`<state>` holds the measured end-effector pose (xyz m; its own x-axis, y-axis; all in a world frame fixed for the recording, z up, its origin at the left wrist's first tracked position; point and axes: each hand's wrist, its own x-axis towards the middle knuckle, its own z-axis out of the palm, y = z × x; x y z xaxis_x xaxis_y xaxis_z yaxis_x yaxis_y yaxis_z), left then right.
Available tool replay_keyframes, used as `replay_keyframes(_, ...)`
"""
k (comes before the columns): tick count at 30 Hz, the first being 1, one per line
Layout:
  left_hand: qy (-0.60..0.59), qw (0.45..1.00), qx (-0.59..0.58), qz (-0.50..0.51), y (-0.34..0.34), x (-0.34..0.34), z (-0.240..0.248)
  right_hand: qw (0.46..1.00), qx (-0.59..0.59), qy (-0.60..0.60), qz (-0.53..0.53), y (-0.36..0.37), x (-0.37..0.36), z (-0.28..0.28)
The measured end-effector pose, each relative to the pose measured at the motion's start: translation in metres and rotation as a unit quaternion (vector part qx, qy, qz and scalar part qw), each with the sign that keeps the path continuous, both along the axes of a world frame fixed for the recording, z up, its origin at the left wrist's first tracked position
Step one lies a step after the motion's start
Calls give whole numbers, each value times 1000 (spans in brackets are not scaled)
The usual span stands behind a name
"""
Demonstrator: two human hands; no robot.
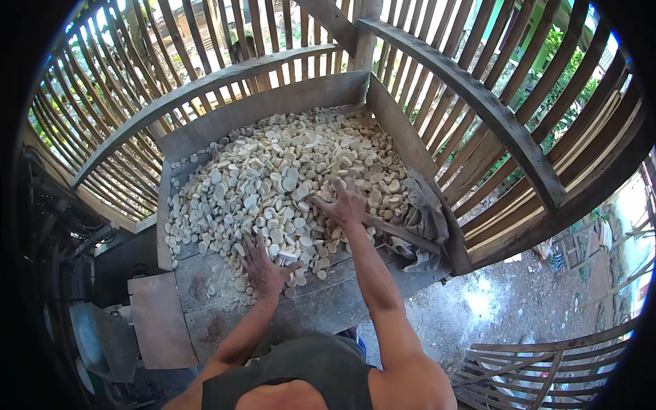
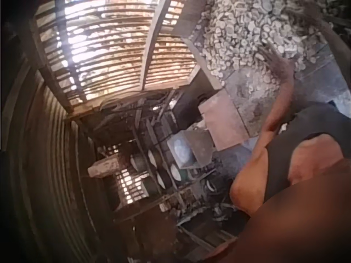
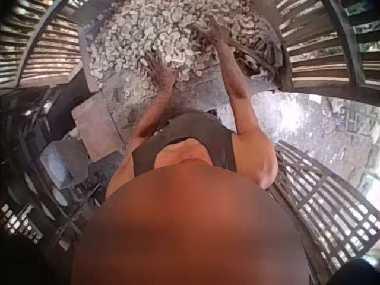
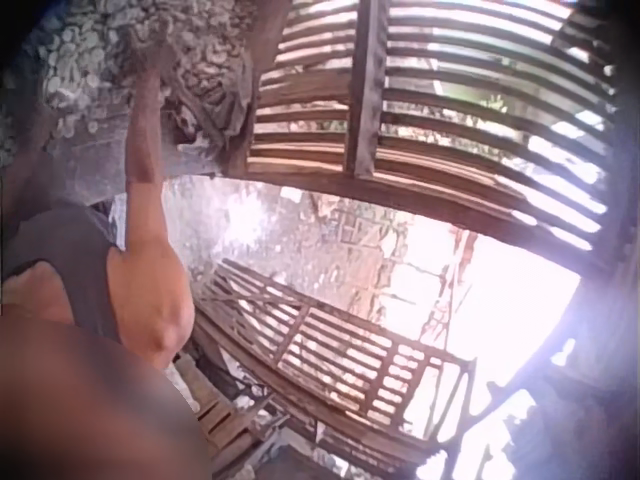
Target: The person puts slices of white tuber into a milling machine hopper by hand and adjusts the machine's levers.
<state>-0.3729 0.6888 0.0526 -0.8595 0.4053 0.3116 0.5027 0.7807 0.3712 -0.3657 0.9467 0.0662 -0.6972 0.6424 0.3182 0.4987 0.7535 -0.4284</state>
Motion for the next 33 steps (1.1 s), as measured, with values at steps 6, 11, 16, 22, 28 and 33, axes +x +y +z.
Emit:
replay_keyframes(6,45,986,143,-75,41,-39,11,992,-77,79,61,-38,1,3)
replay_keyframes(11,26,992,108,-57,62,-56,25,956,-189,185,128,-53,-13,-9)
replay_keyframes(16,-67,961,264,-51,90,-60,33,893,-351,245,138,-65,-31,-1)
replay_keyframes(22,-186,874,447,37,94,-65,24,813,-458,334,135,-100,-37,11)
replay_keyframes(28,-202,772,601,-35,87,-46,54,799,-445,372,160,-98,-37,10)
replay_keyframes(33,-138,700,699,-46,33,-54,96,792,-426,372,232,-155,-53,65)
